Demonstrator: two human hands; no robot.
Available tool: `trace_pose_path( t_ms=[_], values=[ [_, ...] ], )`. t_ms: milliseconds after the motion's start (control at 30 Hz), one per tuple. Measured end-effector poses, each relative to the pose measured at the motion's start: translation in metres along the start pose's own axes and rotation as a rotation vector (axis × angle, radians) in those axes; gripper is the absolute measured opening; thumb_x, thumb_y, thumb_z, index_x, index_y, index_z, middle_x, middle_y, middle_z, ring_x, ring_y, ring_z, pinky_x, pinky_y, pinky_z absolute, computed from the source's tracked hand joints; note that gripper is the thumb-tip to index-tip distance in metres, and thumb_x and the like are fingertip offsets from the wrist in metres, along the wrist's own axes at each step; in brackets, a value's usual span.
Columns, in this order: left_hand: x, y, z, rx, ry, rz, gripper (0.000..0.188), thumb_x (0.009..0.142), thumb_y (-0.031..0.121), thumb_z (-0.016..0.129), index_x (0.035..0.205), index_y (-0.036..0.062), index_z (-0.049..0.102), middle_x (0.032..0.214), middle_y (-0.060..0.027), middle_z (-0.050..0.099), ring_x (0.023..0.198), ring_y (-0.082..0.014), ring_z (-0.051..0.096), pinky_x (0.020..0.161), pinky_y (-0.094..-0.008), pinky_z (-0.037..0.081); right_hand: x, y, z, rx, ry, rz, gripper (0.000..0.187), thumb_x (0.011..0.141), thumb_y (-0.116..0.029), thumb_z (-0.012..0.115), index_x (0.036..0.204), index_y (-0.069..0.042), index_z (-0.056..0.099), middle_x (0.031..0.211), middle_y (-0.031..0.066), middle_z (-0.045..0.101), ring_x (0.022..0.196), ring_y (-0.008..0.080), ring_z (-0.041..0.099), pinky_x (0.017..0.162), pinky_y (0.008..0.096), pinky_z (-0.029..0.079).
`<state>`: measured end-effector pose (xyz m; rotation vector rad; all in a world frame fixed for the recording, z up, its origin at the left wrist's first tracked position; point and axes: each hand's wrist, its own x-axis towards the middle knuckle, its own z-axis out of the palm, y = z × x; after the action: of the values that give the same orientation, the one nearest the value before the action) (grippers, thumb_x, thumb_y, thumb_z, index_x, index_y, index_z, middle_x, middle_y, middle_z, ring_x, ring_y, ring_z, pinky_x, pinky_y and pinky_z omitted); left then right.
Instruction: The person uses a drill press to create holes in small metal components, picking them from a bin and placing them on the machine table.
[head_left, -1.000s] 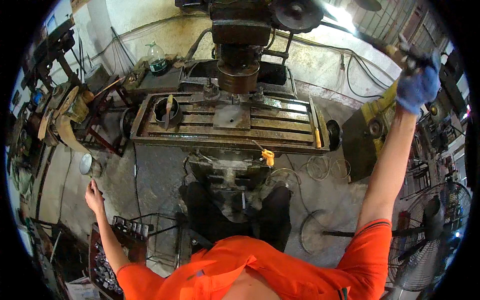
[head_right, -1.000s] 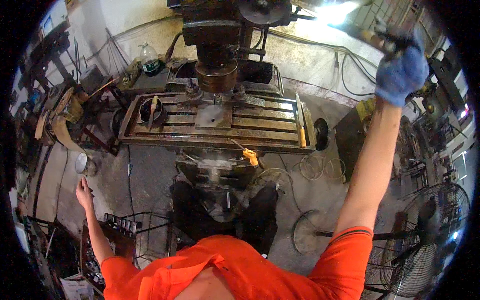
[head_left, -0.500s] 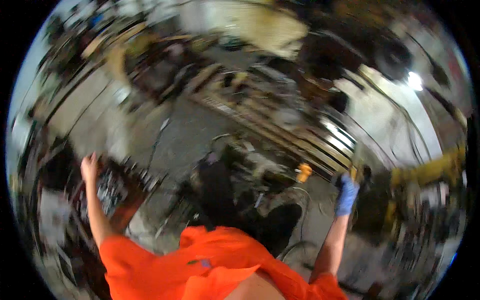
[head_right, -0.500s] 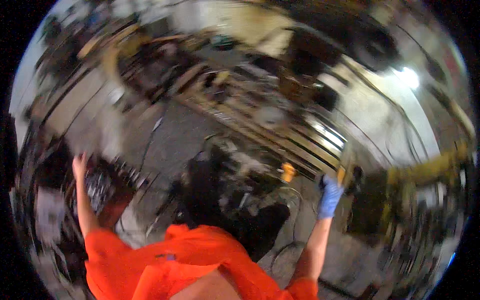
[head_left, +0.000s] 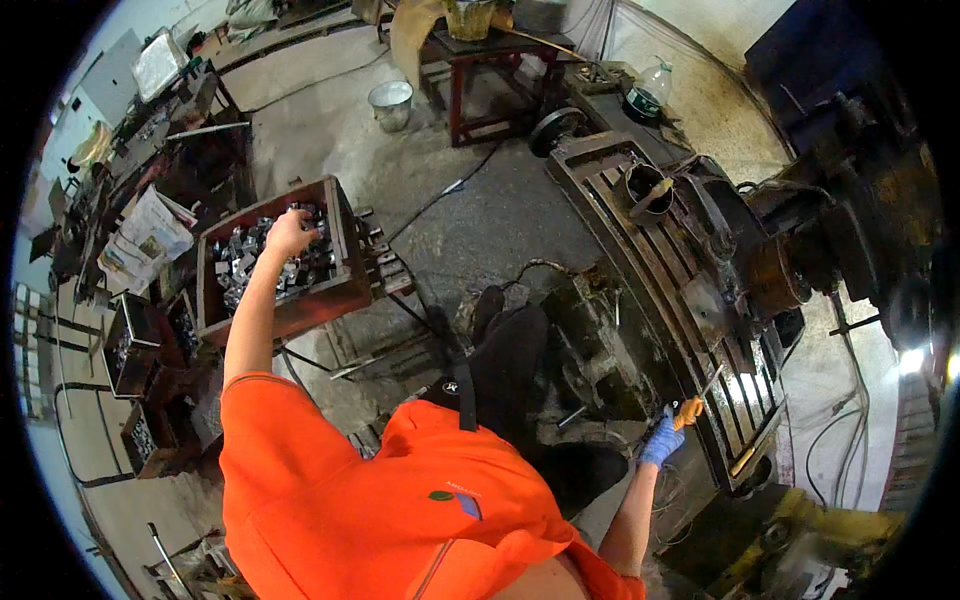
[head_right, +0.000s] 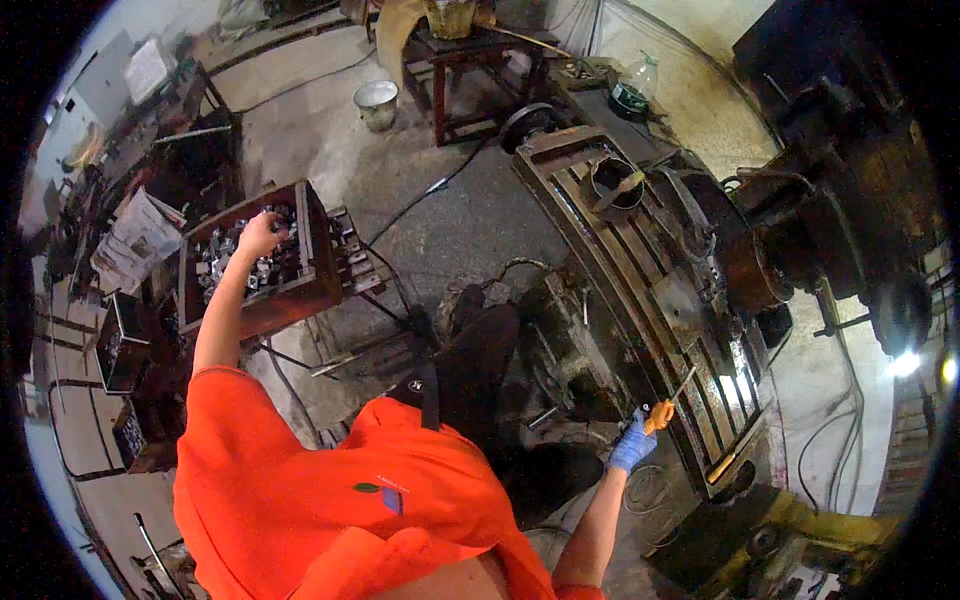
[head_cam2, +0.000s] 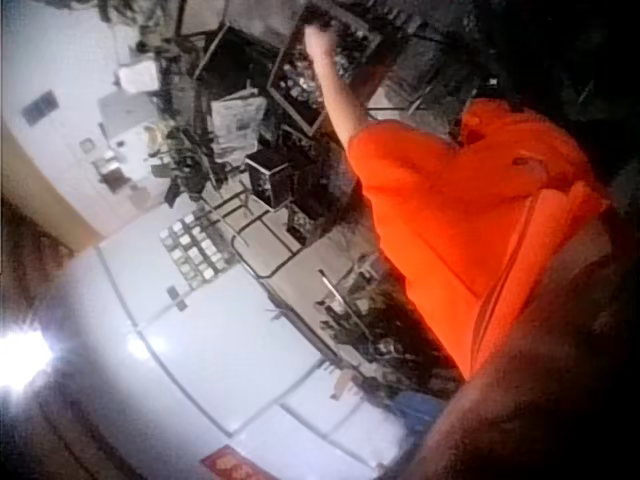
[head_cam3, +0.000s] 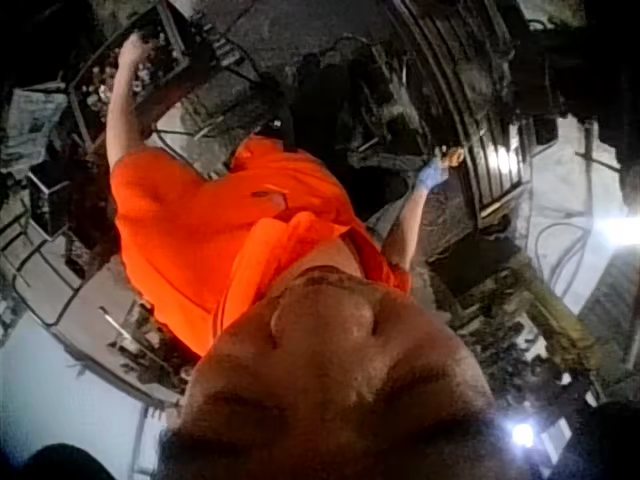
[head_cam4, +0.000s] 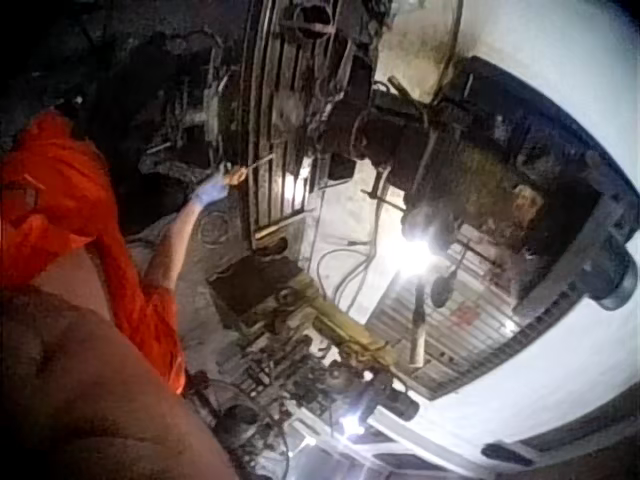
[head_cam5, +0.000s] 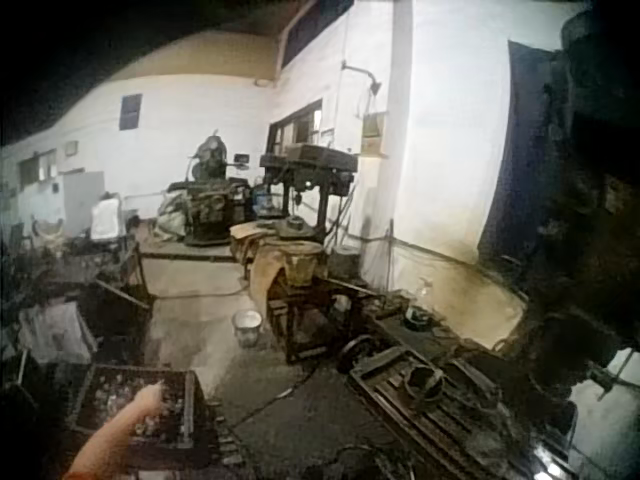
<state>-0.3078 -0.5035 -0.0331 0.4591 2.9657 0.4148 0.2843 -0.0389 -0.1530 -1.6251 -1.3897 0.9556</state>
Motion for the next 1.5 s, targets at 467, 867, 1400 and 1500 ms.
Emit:
trace_pose_path(
  t_ms=[467, 867, 1400, 1500],
  values=[
    [0.076, -0.080, 0.062, 0.041, -0.221, 0.477, 0.025, 0.067, 0.006, 0.056, 0.091, -0.0016, 0.054, 0.088, -0.0245, 0.057, 0.090, -0.0405, 0.054, 0.077, -0.0430, 0.044, -0.051, -0.198, -0.101, -0.502, -0.212, -0.503, 0.047, 0.066, -0.028, 0.070, 0.102, -0.001, 0.056, 0.087, 0.0208, 0.060, 0.080, 0.0323, 0.060, 0.074, 0.0356, 0.046],
    [0.039, -0.021, 0.055, 0.184, -0.028, 0.574, 0.024, 0.061, 0.001, 0.055, 0.084, 0.0008, 0.059, 0.081, -0.0203, 0.059, 0.074, -0.0397, 0.057, 0.063, -0.0430, 0.047, 0.035, -0.245, -0.016, -1.123, -0.337, -0.231, 0.035, 0.072, -0.034, 0.051, 0.087, -0.007, 0.066, 0.089, 0.0149, 0.065, 0.084, 0.0305, 0.062, 0.071, 0.0381, 0.048],
    [0.057, -0.039, 0.047, -0.039, -0.182, 0.509, 0.025, 0.071, 0.005, 0.055, 0.096, 0.0003, 0.057, 0.087, -0.0165, 0.062, 0.084, -0.0324, 0.059, 0.074, -0.0373, 0.045, 0.005, -0.238, -0.084, -1.050, -0.417, -0.127, 0.048, 0.072, -0.045, 0.053, 0.080, 0.000, 0.065, 0.081, 0.0223, 0.063, 0.078, 0.0353, 0.061, 0.072, 0.0395, 0.048],
    [0.060, -0.044, 0.043, -0.348, -0.074, 0.486, 0.020, 0.078, 0.008, 0.056, 0.096, -0.0016, 0.057, 0.083, -0.0120, 0.062, 0.080, -0.0253, 0.059, 0.073, -0.0342, 0.045, 0.024, -0.252, -0.082, -1.005, -0.351, -0.093, 0.049, 0.072, -0.045, 0.053, 0.084, 0.001, 0.065, 0.088, 0.0235, 0.062, 0.085, 0.0348, 0.061, 0.075, 0.0396, 0.047]
  ],
)
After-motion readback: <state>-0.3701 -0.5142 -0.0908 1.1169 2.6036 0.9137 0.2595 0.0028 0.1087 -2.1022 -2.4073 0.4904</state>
